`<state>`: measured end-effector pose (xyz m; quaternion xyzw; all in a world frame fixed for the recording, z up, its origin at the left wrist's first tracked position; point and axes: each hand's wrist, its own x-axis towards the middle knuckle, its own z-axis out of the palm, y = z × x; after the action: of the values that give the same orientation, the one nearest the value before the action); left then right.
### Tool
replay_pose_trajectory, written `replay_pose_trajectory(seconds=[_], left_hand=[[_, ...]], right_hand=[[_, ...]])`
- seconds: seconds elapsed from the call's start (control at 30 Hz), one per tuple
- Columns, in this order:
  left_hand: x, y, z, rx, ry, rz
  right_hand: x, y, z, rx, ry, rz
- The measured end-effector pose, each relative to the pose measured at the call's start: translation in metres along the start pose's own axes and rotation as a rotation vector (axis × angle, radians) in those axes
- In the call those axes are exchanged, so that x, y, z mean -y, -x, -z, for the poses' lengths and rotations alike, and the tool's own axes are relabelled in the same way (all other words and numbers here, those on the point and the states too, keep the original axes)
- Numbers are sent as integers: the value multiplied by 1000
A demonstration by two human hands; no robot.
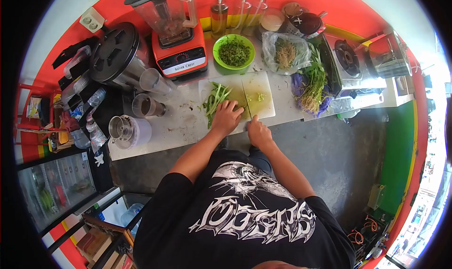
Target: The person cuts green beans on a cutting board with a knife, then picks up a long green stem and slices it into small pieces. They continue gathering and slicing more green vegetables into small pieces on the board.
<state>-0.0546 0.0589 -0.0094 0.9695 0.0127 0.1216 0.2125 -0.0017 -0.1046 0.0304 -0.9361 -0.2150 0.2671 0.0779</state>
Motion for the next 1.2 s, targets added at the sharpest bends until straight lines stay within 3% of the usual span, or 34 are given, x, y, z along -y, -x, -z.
replay_pose_trajectory(seconds=[1.2], left_hand=[[-5,1,-3,-67,-11,-54]], right_hand=[[3,-14,11,6,51,78]])
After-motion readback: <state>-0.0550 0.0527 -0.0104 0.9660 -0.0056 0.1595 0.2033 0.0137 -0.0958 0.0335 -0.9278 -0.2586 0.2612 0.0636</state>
